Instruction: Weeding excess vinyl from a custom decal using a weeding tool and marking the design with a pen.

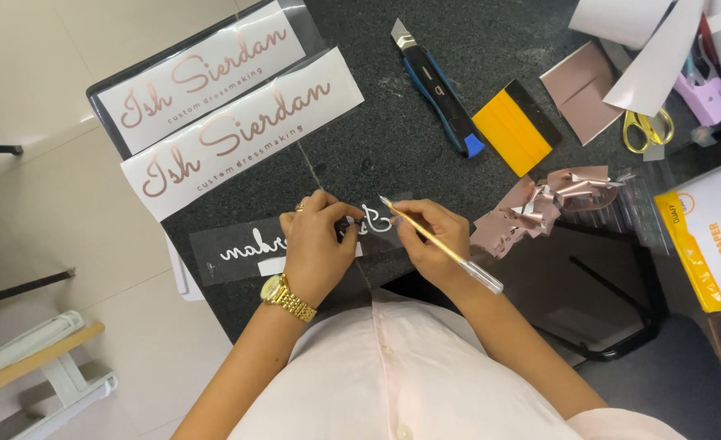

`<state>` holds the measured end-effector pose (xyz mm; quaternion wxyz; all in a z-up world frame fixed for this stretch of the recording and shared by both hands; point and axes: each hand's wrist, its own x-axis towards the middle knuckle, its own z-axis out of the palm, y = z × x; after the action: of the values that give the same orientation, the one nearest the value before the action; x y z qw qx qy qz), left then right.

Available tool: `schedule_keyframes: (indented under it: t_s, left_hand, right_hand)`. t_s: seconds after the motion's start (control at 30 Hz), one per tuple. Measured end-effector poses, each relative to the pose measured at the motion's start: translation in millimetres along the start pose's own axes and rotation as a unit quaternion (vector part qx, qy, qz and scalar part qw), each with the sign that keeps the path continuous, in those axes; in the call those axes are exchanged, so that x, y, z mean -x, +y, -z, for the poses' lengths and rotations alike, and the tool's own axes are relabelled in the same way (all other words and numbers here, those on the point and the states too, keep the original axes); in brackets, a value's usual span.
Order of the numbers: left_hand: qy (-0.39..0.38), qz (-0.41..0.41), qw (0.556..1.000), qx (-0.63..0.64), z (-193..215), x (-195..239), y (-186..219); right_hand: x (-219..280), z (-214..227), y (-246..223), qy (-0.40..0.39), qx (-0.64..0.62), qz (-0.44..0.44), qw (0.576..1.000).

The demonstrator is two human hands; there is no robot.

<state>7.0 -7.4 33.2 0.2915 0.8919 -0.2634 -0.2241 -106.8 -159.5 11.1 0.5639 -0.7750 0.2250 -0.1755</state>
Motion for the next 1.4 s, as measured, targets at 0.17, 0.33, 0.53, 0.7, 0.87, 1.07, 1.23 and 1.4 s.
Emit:
schedule_keyframes:
  t_s: [0.17, 0.33, 0.53, 0.7, 0.87, 1.07, 1.23, 1.4]
  left_hand:
    - [-0.028, 0.009, 1.000, -0.005, 4.4, -4.1, 3.6]
    - [-0.036, 0.013, 0.999, 0.002, 5.9, -5.8, 4.9]
    - [-0.043, 0.012, 0.999, 0.013, 6.8, -4.2, 4.4]
    - [-0.033, -0.013, 0.999, 0.009, 1.6, -0.3, -2.7]
    - [-0.024, -0.020, 0.999, 0.006, -0.4, 2.0, -4.8]
    - [-0.015, -0.031, 0.999, 0.002, -1.8, 1.9, -6.8]
    - [-0.009, -0.038, 0.999, 0.004, -3.4, 2.5, -8.8]
    - [-0.009, -0.036, 0.999, 0.002, -3.8, 2.0, -9.1]
  right_hand:
    - [3.2, -0.8, 3.1, 0.024, -0.014, 0.021, 0.999]
    - [9.1, -3.7, 10.6, -0.002, 0.023, 0.101, 0.995]
    - [4.8, -10.4, 14.8, -0.029, 0.007, 0.140, 0.990]
    - [6.6, -11.6, 21.0, -0.032, -0.003, 0.111, 0.993]
    - [5.4, -13.0, 21.0, -0.041, -0.003, 0.112, 0.993]
    - [4.7, -13.2, 18.1, -0.047, 0.002, 0.111, 0.993]
    - [4.7, -13.3, 18.6, -0.046, 0.002, 0.113, 0.992]
    - [4.5, -12.9, 19.2, -0.056, 0.005, 0.111, 0.992]
